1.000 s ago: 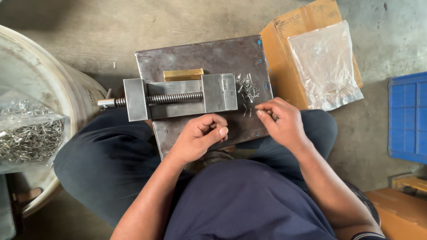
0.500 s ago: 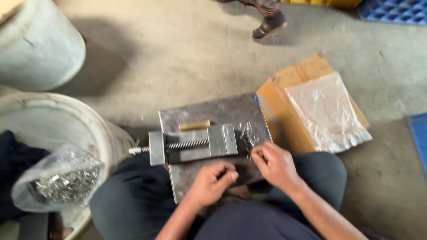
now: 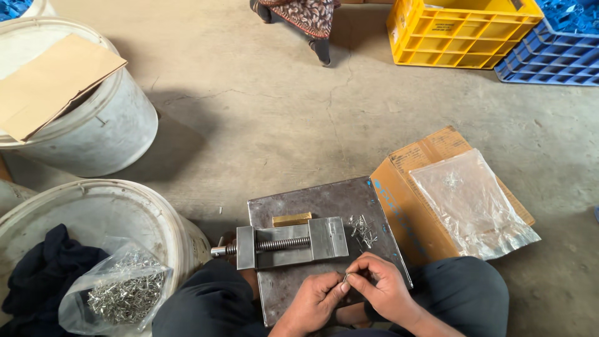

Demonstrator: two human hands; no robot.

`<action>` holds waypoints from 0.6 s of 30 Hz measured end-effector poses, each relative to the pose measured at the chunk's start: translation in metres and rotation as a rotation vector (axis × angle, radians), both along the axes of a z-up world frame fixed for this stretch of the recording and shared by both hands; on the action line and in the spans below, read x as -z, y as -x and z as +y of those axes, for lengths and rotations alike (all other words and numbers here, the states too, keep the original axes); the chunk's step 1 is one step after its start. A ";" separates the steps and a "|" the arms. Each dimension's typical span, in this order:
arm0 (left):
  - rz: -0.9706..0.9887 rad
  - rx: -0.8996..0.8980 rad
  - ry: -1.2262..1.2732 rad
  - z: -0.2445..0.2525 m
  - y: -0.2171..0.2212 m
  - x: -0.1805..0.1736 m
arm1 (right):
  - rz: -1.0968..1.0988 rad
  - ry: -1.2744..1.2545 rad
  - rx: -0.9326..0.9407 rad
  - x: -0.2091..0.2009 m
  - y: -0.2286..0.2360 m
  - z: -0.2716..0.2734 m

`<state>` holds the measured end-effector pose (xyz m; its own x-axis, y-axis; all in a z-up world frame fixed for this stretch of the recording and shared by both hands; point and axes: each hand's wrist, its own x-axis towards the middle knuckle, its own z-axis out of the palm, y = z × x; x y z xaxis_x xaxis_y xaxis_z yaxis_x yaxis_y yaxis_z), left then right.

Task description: The person sits on the floor and uses a manual screw press to assemble small metal fasteners. They pick up individual pins and washers, place them into the press, and tighten the screw mechanism to join the parts. The finished fasteners are collected in a pile on the metal plate.

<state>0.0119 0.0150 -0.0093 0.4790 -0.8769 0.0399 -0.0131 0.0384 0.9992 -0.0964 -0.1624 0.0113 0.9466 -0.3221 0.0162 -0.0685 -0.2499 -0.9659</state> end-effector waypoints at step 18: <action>0.173 -0.022 0.066 0.010 -0.010 0.009 | -0.116 0.435 0.029 -0.050 -0.070 -0.015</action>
<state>0.0216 0.0249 -0.0182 0.5028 -0.8643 0.0125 0.1567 0.1054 0.9820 -0.0262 -0.1770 0.0608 0.9211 -0.2883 0.2619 0.0214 -0.6339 -0.7731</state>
